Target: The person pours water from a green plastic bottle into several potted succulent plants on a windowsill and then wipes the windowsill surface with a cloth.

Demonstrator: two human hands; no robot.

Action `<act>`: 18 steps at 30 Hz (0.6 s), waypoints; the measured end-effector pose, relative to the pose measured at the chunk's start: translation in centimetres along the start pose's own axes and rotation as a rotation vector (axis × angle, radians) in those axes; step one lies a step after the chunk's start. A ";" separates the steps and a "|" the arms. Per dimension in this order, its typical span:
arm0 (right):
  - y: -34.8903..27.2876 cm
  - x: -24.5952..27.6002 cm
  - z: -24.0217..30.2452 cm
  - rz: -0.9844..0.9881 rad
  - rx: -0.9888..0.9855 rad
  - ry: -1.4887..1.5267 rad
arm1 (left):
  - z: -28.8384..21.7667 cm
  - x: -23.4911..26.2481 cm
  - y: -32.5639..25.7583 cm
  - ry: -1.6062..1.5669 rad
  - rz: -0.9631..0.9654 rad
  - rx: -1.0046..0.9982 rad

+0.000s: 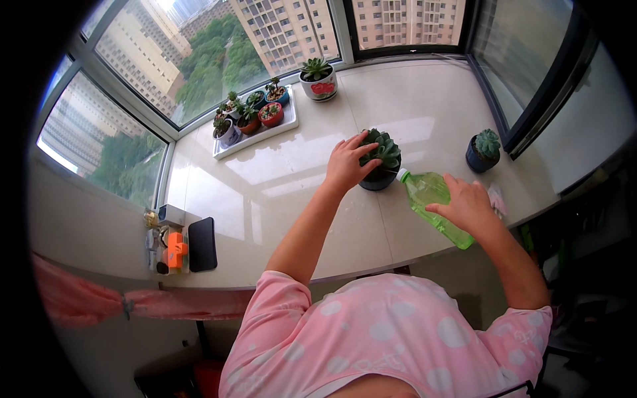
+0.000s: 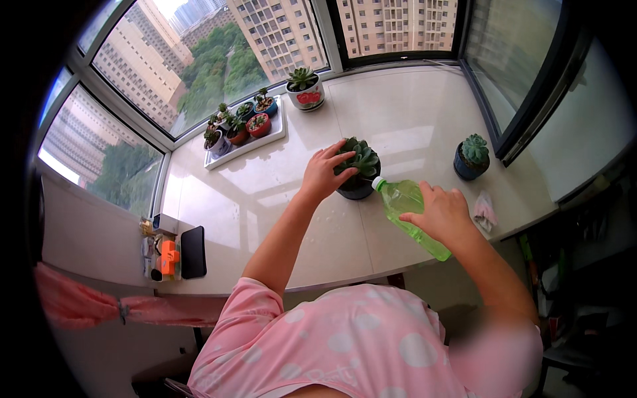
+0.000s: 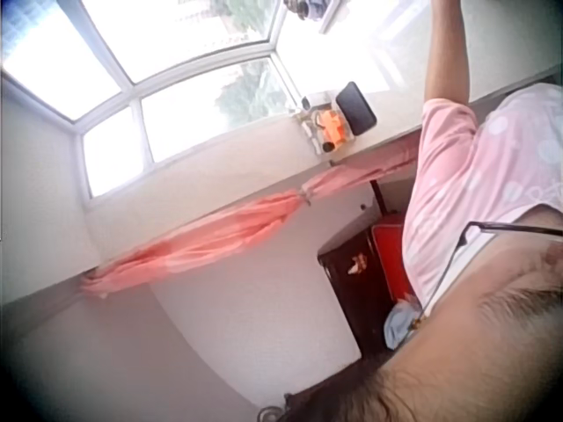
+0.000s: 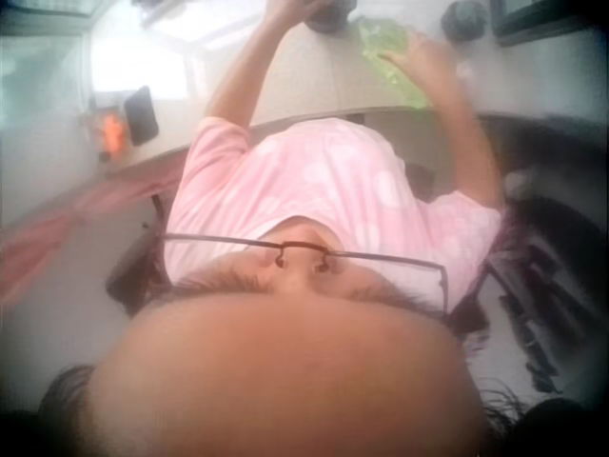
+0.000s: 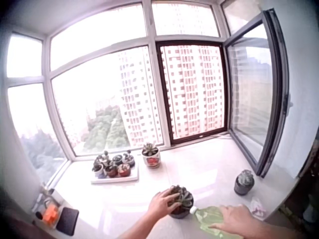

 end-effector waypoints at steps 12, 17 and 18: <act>-1.1 1.1 0.1 0.053 -0.096 -0.031 | 0.0 0.0 -0.1 -0.008 -0.001 0.012; -1.5 2.2 -0.1 -0.042 -0.064 -0.137 | 0.2 -0.2 -0.2 -0.025 -0.007 0.006; -1.5 2.2 -0.1 -0.042 -0.067 -0.137 | 0.2 -0.3 -0.2 -0.025 -0.006 0.003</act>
Point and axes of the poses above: each hand's wrist, its own y-axis towards the middle knuckle, its own x-axis out of the back of the hand, z = x × y, the point moved 7 cm from there along y, towards the middle knuckle, and after that the axes turned 3 degrees about -z, right-handed, at the moved point
